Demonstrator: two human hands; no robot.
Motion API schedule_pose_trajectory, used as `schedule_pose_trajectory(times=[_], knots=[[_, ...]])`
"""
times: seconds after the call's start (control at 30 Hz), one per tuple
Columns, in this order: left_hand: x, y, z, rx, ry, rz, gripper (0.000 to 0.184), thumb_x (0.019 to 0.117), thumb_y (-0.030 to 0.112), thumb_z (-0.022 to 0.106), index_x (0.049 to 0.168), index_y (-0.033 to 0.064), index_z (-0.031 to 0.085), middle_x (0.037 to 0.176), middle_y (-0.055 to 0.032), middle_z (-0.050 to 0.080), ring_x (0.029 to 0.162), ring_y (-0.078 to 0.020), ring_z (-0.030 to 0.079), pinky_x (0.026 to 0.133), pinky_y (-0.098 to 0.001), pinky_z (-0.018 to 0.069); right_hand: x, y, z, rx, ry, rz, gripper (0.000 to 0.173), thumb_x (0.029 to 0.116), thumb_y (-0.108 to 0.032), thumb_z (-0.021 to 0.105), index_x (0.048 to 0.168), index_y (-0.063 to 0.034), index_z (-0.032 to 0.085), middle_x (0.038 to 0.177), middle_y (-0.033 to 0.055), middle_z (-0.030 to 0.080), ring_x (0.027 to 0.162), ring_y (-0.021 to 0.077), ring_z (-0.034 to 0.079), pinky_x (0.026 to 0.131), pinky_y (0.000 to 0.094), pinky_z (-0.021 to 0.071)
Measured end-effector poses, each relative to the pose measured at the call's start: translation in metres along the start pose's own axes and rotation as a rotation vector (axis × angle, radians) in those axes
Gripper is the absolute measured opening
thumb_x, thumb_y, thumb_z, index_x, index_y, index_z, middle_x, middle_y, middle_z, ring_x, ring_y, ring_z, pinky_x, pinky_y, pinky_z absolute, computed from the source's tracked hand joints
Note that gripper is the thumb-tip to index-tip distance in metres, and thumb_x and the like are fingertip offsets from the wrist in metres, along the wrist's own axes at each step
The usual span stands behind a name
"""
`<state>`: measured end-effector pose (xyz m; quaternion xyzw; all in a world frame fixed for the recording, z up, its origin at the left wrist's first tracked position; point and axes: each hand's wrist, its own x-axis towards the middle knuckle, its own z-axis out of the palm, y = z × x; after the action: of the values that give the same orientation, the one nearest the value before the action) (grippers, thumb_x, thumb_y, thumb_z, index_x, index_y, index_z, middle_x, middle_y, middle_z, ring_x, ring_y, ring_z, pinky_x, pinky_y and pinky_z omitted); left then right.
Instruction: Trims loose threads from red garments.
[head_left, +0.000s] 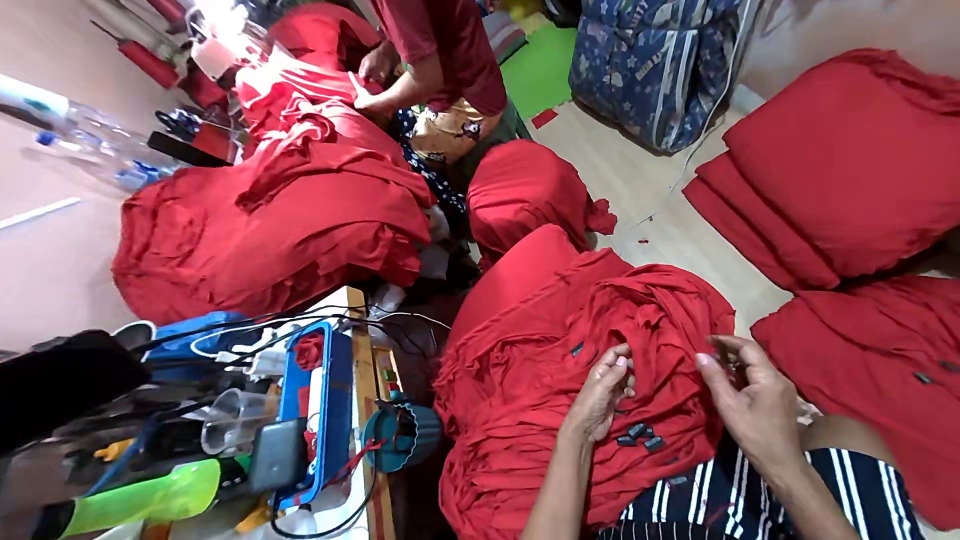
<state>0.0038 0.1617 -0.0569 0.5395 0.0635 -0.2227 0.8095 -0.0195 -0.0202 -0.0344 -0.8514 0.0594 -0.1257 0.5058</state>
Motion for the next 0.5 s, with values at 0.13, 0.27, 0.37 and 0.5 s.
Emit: schedule_pose_trajectory(times=[0.13,0.27,0.37,0.5], knots=[[0.000,-0.002,0.000,-0.041,0.013,0.028,0.029,0.1059,0.010,0.034,0.130,0.0042,0.049,0.097,0.0039,0.063,0.075,0.0002,0.058,0.070,-0.0172,0.0503,-0.005,-0.016,0.023,-0.029,-0.131,-0.031,0.042,0.0943,-0.031,0.067,0.118,0.0030,0.069,0.098,0.0190,0.073,0.082,0.0313,0.069,0.073,0.0535,0.0539],[0.000,-0.007,0.000,-0.035,-0.013,0.093,0.027,0.1039,0.008,0.038,0.125,0.0028,0.053,0.092,0.0062,0.063,0.070,0.0024,0.055,0.066,-0.0153,0.0475,0.002,-0.015,0.041,-0.014,-0.172,0.078,0.030,0.0942,-0.024,0.071,0.107,0.0032,0.073,0.089,0.0192,0.072,0.079,0.0324,0.068,0.074,0.0553,0.0512],[0.001,-0.011,-0.001,-0.063,-0.014,0.123,0.024,0.1035,0.009,0.041,0.122,0.0038,0.055,0.089,0.0067,0.064,0.069,0.0023,0.056,0.064,-0.0153,0.0474,0.004,-0.011,0.041,0.150,-0.142,0.127,0.017,0.0931,-0.016,0.070,0.092,0.0006,0.073,0.078,0.0040,0.068,0.069,0.0050,0.060,0.067,0.0262,0.0489],[0.002,-0.014,-0.001,-0.053,-0.045,0.159,0.021,0.1021,0.010,0.046,0.118,0.0048,0.058,0.087,0.0091,0.064,0.068,0.0043,0.055,0.063,-0.0141,0.0458,0.008,-0.002,0.034,0.286,-0.175,0.187,0.012,0.0946,-0.011,0.066,0.088,-0.0015,0.068,0.073,-0.0054,0.061,0.064,-0.0058,0.052,0.062,0.0141,0.0429]])
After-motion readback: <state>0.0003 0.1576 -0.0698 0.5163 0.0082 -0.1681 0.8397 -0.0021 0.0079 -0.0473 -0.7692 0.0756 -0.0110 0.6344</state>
